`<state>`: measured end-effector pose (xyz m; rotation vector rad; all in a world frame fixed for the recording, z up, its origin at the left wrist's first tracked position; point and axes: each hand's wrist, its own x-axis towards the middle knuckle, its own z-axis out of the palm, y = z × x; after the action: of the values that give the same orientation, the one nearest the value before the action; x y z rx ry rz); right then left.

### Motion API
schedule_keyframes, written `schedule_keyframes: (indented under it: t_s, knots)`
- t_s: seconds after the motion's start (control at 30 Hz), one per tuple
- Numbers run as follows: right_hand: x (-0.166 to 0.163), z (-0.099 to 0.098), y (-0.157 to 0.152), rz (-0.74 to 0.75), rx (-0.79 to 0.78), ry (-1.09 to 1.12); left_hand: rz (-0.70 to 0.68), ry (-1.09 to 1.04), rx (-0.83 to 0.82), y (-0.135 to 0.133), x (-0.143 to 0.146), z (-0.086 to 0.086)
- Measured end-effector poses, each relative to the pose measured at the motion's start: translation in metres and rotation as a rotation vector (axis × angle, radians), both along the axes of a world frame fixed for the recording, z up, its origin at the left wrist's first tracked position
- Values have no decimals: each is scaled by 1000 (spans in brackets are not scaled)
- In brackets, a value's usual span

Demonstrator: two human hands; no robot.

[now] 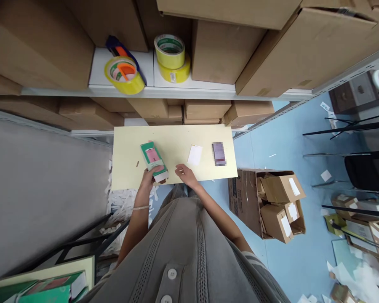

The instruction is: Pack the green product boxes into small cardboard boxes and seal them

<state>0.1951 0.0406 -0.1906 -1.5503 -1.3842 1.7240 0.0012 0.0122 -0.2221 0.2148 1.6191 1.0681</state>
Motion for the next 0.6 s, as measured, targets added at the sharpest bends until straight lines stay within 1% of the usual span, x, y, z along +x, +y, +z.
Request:
schedule_keyframes:
  t_s: [0.07,0.13,0.2,0.27,0.33,0.47,0.53,0.6]
  knots:
    - [-3,0,-1,-14,12,6,-65,-143,80,4,18,12]
    - [-2,2,-2,-45,-22,46,-130,-230,115,6,32,21]
    - [3,8,1,-67,-66,90,-170,-251,166,7,42,26]
    - [9,17,7,-81,-70,119,-199,-227,245,5,50,30]
    - [16,29,15,-84,-20,159,-253,-182,320,2,54,34]
    - [24,53,31,-29,98,274,-434,-105,476,-3,57,45]
    - [26,62,33,-10,151,288,-496,-94,547,-4,56,51]
    - [26,67,31,-8,214,278,-529,-95,589,-4,53,56]
